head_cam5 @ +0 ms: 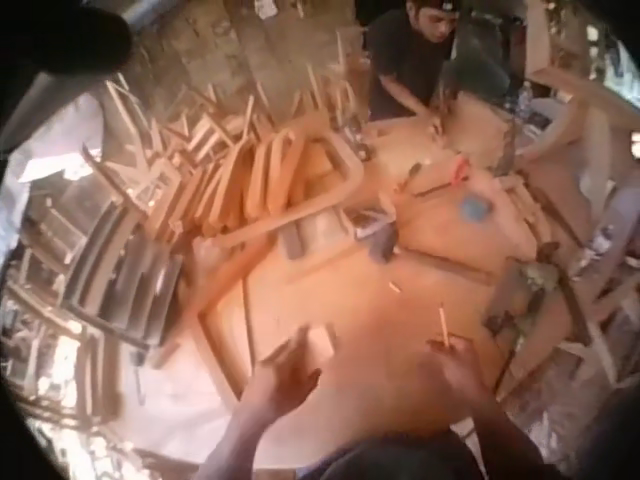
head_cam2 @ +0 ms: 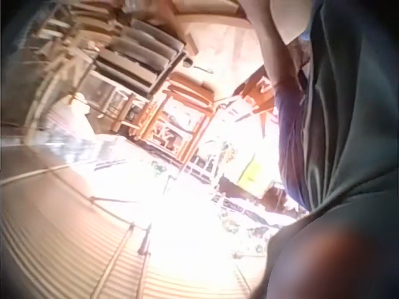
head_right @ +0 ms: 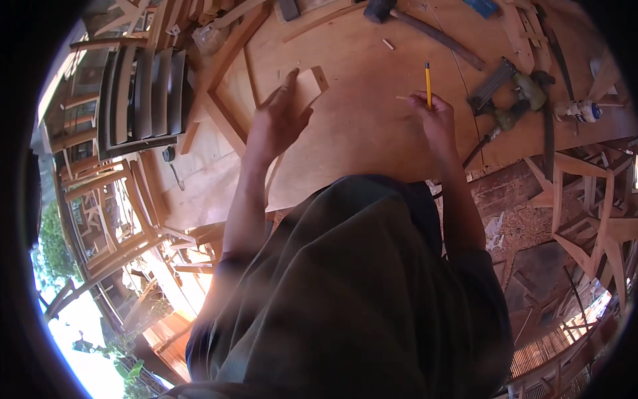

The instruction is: Applying wood glue and using a nail gun to join curved wooden components for a furniture frame.

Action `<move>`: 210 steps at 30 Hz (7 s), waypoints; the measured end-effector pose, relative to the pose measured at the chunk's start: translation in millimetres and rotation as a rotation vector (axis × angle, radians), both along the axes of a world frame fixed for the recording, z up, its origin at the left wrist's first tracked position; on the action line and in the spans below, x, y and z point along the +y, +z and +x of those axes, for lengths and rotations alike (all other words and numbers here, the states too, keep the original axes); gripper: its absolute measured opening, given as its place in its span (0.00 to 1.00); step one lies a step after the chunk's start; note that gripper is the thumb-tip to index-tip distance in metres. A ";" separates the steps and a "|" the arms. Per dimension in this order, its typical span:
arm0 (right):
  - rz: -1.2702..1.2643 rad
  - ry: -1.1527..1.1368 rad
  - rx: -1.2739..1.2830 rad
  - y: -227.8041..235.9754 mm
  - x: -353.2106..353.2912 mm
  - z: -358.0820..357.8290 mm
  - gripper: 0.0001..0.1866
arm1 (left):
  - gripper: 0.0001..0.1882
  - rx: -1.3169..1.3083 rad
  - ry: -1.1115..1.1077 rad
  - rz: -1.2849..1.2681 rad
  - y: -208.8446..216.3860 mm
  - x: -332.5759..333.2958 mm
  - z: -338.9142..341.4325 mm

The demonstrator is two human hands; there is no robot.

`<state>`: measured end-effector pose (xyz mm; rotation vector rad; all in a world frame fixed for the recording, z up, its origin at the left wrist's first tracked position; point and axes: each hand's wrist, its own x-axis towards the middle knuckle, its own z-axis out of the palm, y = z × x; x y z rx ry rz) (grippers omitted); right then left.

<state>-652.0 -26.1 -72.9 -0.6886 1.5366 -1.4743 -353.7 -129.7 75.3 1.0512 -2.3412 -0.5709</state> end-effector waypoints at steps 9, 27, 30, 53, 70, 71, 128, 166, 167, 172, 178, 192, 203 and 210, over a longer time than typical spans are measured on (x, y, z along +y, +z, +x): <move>0.059 -0.011 0.300 -35.5 -21.9 6.0 0.09 | 0.35 -0.241 -0.231 -0.021 -142.5 -24.3 -77.7; 0.233 0.067 0.356 -19.6 -37.6 23.5 0.07 | 0.46 0.092 -0.426 0.600 -147.8 -58.6 -89.7; 0.234 0.074 0.355 -18.2 -37.2 25.5 0.07 | 0.46 0.133 -0.473 0.663 -155.2 -67.0 -96.0; -0.008 -0.278 -0.216 -39.6 -3.2 14.4 0.26 | 0.59 0.111 -0.683 0.825 -168.4 -82.5 -116.1; -0.085 -0.209 0.225 -20.6 -21.7 79.4 0.11 | 0.67 0.207 -0.735 0.673 -184.8 -76.2 -111.2; -0.066 -0.212 0.225 -22.2 -22.4 80.4 0.11 | 0.67 0.207 -0.738 0.672 -185.3 -76.9 -111.7; -0.063 -0.354 0.583 -26.1 -25.3 80.6 0.11 | 0.61 0.128 -0.717 0.694 -176.5 -77.7 -112.0; 0.312 0.228 -0.119 -0.6 -33.9 48.7 0.14 | 0.36 0.440 -0.309 1.289 -158.1 -70.5 -79.2; 0.321 0.232 -0.119 -6.9 -31.6 47.1 0.14 | 0.41 0.467 -0.370 1.205 -161.7 -67.0 -80.7; 0.083 -0.187 0.215 2.4 -24.2 28.7 0.13 | 0.57 0.405 -0.466 0.942 -167.3 -66.3 -86.3; -0.063 -0.027 -0.407 -12.4 -21.9 4.0 0.10 | 0.65 0.106 -0.499 0.655 -161.7 -73.6 -106.1; -0.161 0.177 0.275 -15.8 -58.7 17.2 0.11 | 0.63 0.075 -0.471 0.708 -168.1 -72.2 -105.7; -0.180 0.200 0.272 -18.8 -64.9 15.4 0.11 | 0.60 0.123 -0.462 0.687 -170.3 -71.8 -108.0; -0.190 0.186 0.314 -19.7 -64.5 16.7 0.11 | 0.60 0.102 -0.455 0.723 -168.8 -71.0 -107.8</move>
